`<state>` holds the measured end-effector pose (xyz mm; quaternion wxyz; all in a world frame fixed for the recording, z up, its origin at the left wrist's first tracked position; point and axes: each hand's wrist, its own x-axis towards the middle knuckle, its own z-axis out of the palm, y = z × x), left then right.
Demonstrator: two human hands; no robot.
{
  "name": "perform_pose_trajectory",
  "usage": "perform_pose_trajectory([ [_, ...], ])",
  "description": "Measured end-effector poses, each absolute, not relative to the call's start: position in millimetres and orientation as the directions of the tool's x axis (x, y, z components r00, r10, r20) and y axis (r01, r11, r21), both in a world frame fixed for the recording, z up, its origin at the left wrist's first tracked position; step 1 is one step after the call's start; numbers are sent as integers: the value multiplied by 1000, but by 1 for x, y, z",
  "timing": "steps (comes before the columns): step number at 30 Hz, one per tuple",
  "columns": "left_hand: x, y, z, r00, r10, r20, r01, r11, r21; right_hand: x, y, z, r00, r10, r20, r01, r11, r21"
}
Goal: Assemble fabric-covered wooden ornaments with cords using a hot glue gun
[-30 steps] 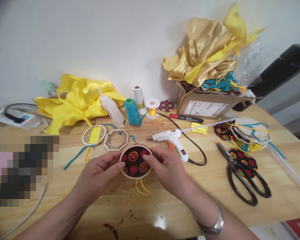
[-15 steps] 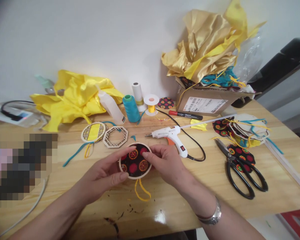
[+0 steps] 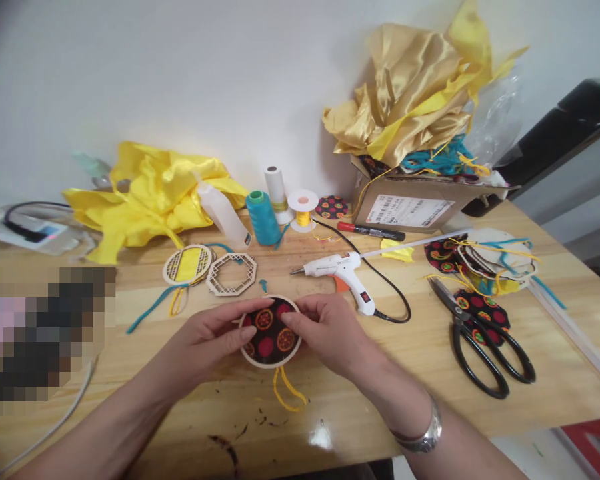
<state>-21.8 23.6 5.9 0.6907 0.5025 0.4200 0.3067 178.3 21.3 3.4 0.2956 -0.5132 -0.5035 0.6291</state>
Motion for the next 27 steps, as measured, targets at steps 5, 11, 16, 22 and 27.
perform_pose_trajectory([
  [5,-17,23,1,407,855,-321,-48,371,927,177,21,5,-297,905,-305,165,-266,-950],
  [11,-12,21,2,305,910,-279,-121,328,937,175,19,10,-270,926,-263,169,-223,-960],
  [16,-13,21,0,306,859,-409,-157,470,869,171,14,10,-202,955,-215,228,-168,-959],
  [22,-17,21,-4,300,851,-431,-155,490,858,165,9,15,-220,963,-157,258,-98,-961],
  [27,-21,26,-3,280,868,-411,-297,485,823,190,15,31,-55,997,54,700,77,-710],
])
